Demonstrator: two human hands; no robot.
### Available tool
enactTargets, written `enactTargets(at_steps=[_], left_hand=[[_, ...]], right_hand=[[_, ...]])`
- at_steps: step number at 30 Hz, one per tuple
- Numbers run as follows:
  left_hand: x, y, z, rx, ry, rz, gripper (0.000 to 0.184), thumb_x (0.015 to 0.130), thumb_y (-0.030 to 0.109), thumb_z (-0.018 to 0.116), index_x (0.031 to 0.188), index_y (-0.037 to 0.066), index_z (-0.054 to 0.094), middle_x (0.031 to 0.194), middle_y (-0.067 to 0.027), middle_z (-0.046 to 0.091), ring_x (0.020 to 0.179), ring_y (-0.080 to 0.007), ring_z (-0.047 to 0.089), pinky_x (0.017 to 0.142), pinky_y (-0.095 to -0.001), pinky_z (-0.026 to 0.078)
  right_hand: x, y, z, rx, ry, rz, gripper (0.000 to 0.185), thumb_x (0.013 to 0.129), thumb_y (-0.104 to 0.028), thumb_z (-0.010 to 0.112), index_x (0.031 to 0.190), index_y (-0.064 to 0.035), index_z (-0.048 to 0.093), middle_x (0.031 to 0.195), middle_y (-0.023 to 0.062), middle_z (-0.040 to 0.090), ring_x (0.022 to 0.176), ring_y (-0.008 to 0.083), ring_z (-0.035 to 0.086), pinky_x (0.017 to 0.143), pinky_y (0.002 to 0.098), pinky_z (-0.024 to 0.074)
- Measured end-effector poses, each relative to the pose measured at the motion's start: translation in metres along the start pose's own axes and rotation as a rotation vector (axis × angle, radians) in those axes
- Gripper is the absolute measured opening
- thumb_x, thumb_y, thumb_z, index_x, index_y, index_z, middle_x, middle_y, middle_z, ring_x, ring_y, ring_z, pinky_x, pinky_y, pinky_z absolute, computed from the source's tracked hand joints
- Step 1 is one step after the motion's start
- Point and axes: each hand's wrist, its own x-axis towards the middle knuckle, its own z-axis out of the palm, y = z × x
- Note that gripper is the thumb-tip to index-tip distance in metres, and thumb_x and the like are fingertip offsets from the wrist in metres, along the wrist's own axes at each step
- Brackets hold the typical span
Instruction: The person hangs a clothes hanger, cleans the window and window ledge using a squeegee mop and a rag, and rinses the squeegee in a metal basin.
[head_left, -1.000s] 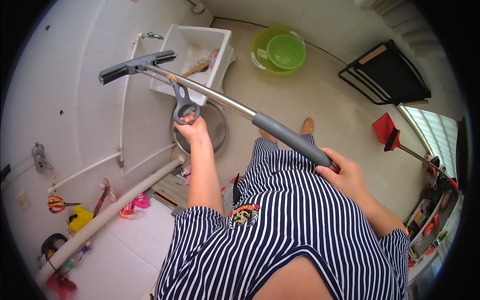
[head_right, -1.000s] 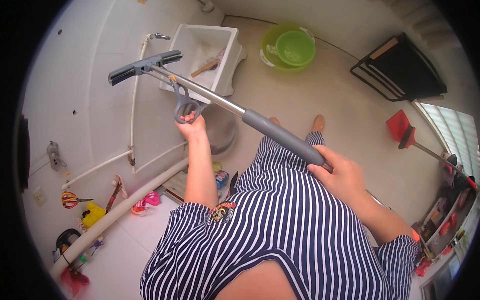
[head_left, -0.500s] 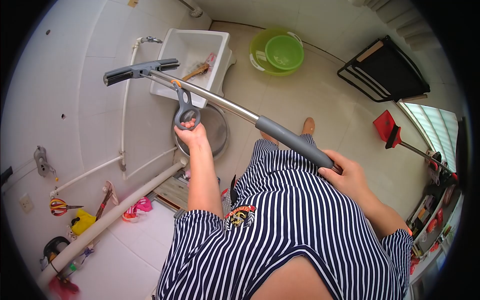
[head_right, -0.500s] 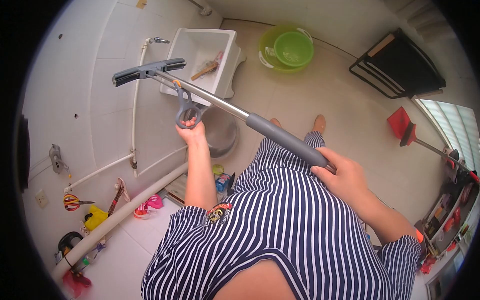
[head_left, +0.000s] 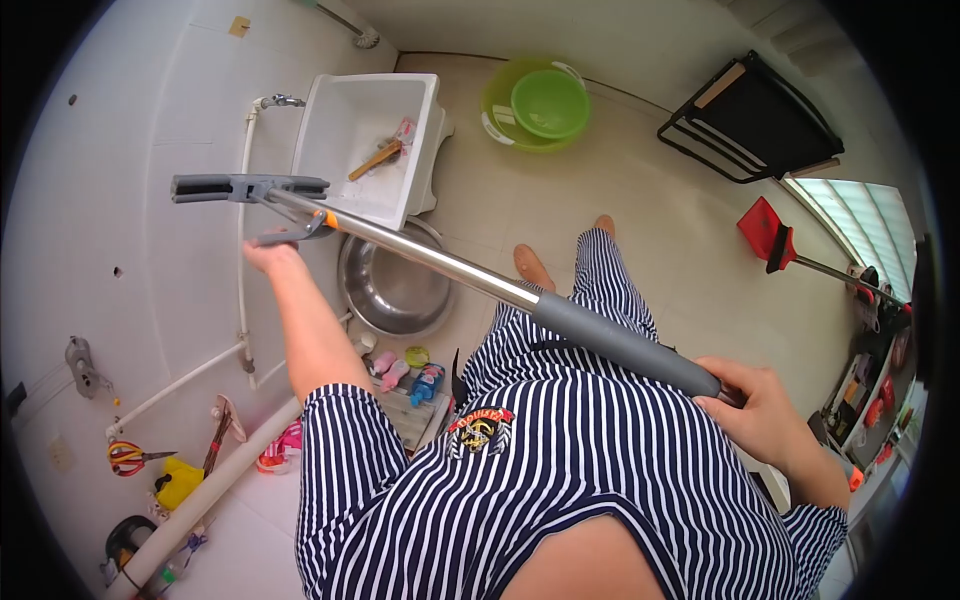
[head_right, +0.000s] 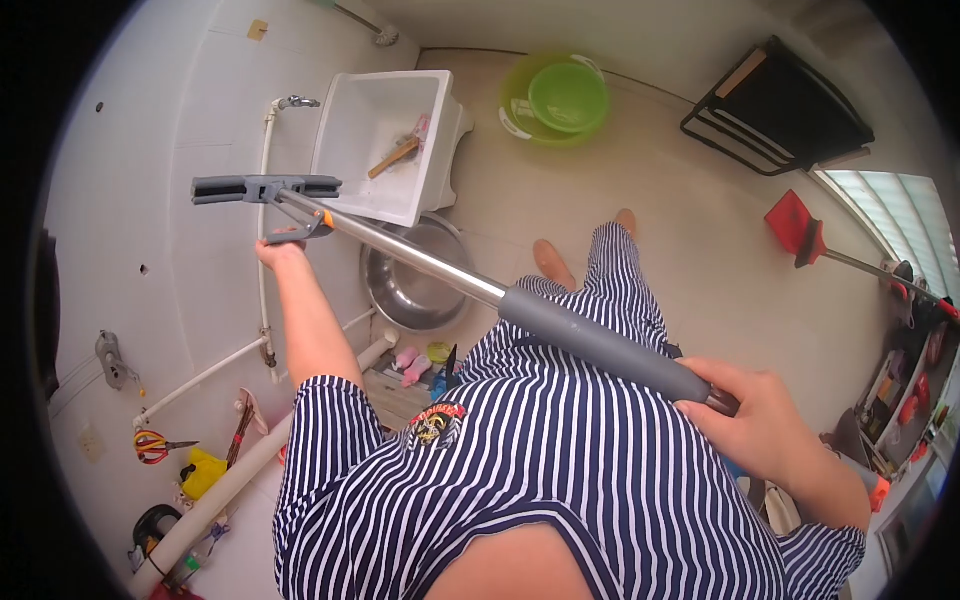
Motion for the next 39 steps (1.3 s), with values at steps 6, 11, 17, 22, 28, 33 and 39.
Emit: enactTargets(at_steps=[6, 11, 17, 22, 28, 33, 39], left_hand=[[0.030, -0.056, -0.015, -0.188, -0.212, 0.037, 0.055, 0.101, 0.053, 0.030, 0.137, 0.015, 0.046, 0.136, -0.0099, 0.052, 0.129, -0.0282, 0.047, 0.107, -0.0527, 0.037], [-0.204, -0.142, 0.012, -0.417, -0.742, -0.791, 0.061, 0.097, 0.048, 0.053, 0.134, 0.001, 0.046, 0.134, -0.0182, 0.055, 0.131, -0.0328, 0.048, 0.117, -0.0541, 0.028], [-0.247, -0.161, 0.079, -0.562, -0.719, -0.921, 0.026, 0.100, 0.028, 0.057, 0.084, 0.007, 0.053, 0.072, -0.0007, 0.047, 0.070, -0.0139, 0.048, 0.093, -0.0374, 0.046], [-0.281, -0.175, 0.153, -0.500, -0.856, -0.867, 0.029, 0.101, 0.035, 0.055, 0.084, 0.010, 0.054, 0.072, 0.0001, 0.047, 0.071, -0.0139, 0.048, 0.090, -0.0354, 0.046], [-0.338, -0.202, 0.239, -0.391, -1.048, -0.939, 0.033, 0.101, 0.038, 0.052, 0.082, 0.011, 0.054, 0.076, -0.0008, 0.052, 0.082, -0.0162, 0.054, 0.104, -0.0433, 0.044], [-0.377, -0.223, 0.304, -0.318, -1.226, -1.061, 0.032, 0.101, 0.037, 0.053, 0.083, 0.011, 0.059, 0.082, -0.0032, 0.062, 0.095, -0.0218, 0.060, 0.107, -0.0495, 0.045], [-0.342, -0.247, 0.377, -0.476, -1.095, -1.206, 0.032, 0.099, 0.026, 0.058, 0.072, 0.009, 0.055, 0.069, -0.0046, 0.059, 0.080, -0.0205, 0.061, 0.100, -0.0446, 0.050]], right_hand=[[0.023, -0.004, -0.021, -0.099, -0.051, -0.037, 0.038, 0.087, -0.015, 0.068, 0.125, -0.0098, 0.065, 0.094, 0.0149, 0.071, 0.084, 0.0180, 0.069, 0.080, 0.0290, 0.0527], [0.081, -0.011, -0.049, -0.142, -0.088, -0.027, 0.037, 0.092, -0.032, 0.062, 0.122, -0.0108, 0.066, 0.093, 0.0159, 0.072, 0.086, 0.0239, 0.070, 0.080, 0.0350, 0.0526], [0.117, -0.036, -0.120, -0.219, -0.084, 0.023, 0.033, 0.092, -0.029, 0.062, 0.118, -0.0103, 0.068, 0.079, 0.0107, 0.069, 0.069, 0.0190, 0.062, 0.067, 0.0328, 0.0490], [0.153, -0.029, -0.182, -0.353, 0.011, -0.191, 0.028, 0.091, -0.026, 0.063, 0.112, -0.0093, 0.070, 0.070, 0.0094, 0.063, 0.061, 0.0204, 0.059, 0.060, 0.0329, 0.0464], [0.159, 0.005, -0.261, -0.841, 0.946, -0.777, 0.015, 0.093, -0.008, 0.060, 0.100, 0.0006, 0.070, 0.074, 0.0137, 0.062, 0.065, 0.0279, 0.061, 0.060, 0.0360, 0.0484], [0.112, 0.001, -0.331, -0.979, 1.643, -0.509, 0.021, 0.098, -0.004, 0.054, 0.108, 0.0033, 0.070, 0.097, 0.0153, 0.071, 0.084, 0.0258, 0.068, 0.077, 0.0334, 0.0534], [0.055, -0.112, -0.329, -1.471, 2.005, -0.396, 0.033, 0.101, -0.016, 0.043, 0.097, -0.0079, 0.074, 0.091, 0.0082, 0.071, 0.073, 0.0274, 0.060, 0.071, 0.0406, 0.0463]])
